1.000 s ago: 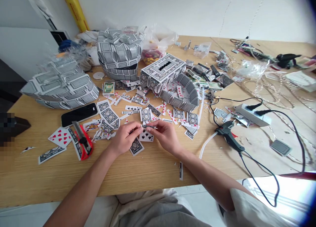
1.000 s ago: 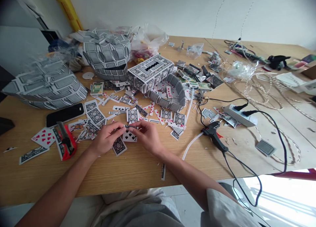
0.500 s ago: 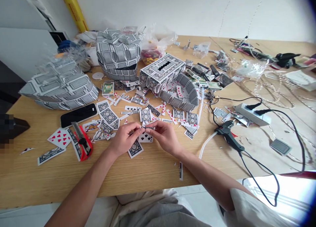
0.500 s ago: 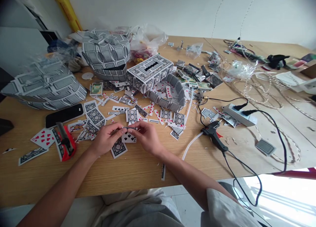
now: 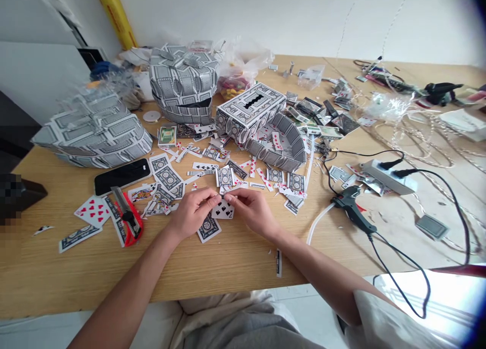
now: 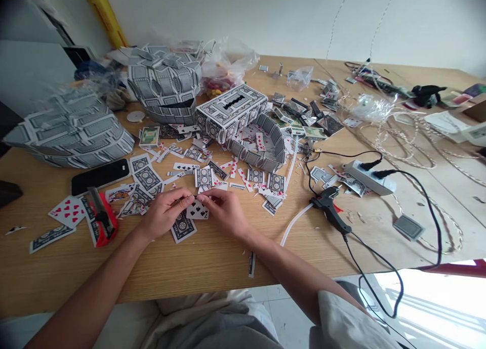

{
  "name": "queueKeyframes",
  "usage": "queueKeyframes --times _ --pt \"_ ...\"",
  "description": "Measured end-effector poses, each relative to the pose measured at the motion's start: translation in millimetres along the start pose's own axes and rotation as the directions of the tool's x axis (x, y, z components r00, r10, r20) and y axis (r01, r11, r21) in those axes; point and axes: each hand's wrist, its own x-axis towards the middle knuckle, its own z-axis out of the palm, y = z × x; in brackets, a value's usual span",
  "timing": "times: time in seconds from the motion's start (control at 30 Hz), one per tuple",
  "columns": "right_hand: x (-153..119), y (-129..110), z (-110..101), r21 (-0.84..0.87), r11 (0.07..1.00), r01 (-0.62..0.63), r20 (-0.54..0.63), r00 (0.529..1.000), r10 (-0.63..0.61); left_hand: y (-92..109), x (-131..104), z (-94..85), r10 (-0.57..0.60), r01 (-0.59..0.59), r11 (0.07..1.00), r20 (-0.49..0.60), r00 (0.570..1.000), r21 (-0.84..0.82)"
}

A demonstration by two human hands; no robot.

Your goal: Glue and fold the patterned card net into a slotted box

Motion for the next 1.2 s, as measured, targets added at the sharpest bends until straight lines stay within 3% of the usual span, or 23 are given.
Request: queueKeyframes --times 0.6,0.9,1.1,1.2 --pt "-5.0 -3.3 -0.8 -0.112 0.986 0.121 -0.063 0.99 -0.128 -0.1 0.0 -0.6 0.026 -0.026 1.0 0.009 1.0 -0.006" --pt "-5.5 -1.6 0.6 -0.165 0.985 0.056 -0.088 0.994 -0.072 -2.9 -1.3 1.3 0.08 -0.079 0.995 -0.005 0.997 0.06" --pt "-5.8 -3.1 1.5 -0.065 0.998 0.012 -0.024 1.0 -0.014 -2.2 -1.2 1.1 0.096 -0.094 0.994 -0.033 0.995 0.053" --pt "-3.2 -2.8 2.1 0.027 1.0 0.011 -0.066 0.998 -0.009 -5.7 -1.1 1.3 0.032 -0.031 0.999 -0.102 0.994 0.013"
